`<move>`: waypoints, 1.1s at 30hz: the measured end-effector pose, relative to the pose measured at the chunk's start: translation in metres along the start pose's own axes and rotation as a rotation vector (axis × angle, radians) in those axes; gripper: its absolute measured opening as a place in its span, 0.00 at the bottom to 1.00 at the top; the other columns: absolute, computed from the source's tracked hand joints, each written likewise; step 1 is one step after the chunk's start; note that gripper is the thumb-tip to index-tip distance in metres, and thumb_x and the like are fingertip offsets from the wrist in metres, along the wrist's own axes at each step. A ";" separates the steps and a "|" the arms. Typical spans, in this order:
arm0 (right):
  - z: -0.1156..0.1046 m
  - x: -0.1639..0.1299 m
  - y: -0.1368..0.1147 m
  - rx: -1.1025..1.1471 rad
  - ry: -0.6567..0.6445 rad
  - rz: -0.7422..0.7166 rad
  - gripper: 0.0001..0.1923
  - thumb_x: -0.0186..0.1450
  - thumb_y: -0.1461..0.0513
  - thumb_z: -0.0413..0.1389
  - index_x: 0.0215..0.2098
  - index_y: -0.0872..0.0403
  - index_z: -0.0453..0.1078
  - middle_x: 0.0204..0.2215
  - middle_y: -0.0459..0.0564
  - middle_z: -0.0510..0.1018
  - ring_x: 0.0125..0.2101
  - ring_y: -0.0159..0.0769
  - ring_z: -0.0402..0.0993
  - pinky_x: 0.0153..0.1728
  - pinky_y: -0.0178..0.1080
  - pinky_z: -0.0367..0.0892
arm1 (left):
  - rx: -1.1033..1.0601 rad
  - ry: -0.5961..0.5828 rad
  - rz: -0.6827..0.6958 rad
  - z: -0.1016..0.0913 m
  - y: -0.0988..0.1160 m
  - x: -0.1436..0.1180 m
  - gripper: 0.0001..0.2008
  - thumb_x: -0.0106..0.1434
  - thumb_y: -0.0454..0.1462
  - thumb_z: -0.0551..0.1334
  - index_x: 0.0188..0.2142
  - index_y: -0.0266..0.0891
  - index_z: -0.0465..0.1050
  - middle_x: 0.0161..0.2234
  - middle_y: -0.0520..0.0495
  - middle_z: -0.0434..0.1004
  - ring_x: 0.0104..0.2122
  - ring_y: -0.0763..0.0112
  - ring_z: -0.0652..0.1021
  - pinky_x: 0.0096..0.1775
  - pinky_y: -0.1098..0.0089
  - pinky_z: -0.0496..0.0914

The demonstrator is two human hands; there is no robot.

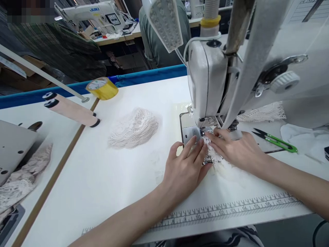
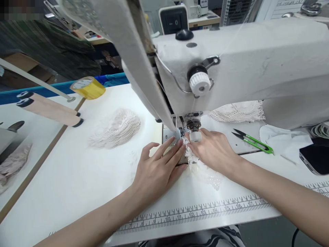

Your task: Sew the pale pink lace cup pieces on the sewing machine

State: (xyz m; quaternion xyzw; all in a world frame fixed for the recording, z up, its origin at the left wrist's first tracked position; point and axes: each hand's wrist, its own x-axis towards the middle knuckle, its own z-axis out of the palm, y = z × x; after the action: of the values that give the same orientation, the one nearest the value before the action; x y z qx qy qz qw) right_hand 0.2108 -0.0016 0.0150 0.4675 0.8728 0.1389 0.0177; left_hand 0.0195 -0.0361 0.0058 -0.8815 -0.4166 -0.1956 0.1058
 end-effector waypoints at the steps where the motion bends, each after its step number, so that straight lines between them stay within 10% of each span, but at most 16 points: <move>1: 0.000 0.000 0.000 -0.001 -0.006 -0.002 0.20 0.72 0.57 0.42 0.60 0.48 0.62 0.42 0.55 0.77 0.27 0.35 0.72 0.20 0.37 0.50 | 0.002 0.001 0.000 0.001 0.000 0.000 0.16 0.68 0.42 0.56 0.52 0.38 0.69 0.51 0.47 0.74 0.55 0.61 0.70 0.50 0.58 0.59; 16: 0.011 0.000 0.004 -0.065 0.209 -0.041 0.18 0.69 0.59 0.48 0.56 0.48 0.67 0.40 0.56 0.78 0.21 0.33 0.69 0.19 0.36 0.45 | 0.108 -0.002 0.002 0.001 0.003 0.000 0.18 0.68 0.45 0.53 0.52 0.39 0.70 0.51 0.46 0.75 0.55 0.63 0.69 0.49 0.58 0.60; 33: 0.017 0.003 0.012 0.111 0.088 0.026 0.21 0.69 0.59 0.43 0.59 0.50 0.63 0.31 0.55 0.75 0.25 0.37 0.68 0.22 0.38 0.52 | 0.102 0.005 -0.013 0.007 -0.003 0.004 0.18 0.69 0.45 0.52 0.51 0.39 0.70 0.50 0.44 0.75 0.56 0.62 0.68 0.49 0.58 0.59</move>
State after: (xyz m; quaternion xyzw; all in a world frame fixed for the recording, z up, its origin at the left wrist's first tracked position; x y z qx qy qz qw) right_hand 0.2218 0.0111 0.0017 0.4725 0.8730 0.1108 -0.0484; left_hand 0.0213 -0.0285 0.0014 -0.8718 -0.4314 -0.1769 0.1504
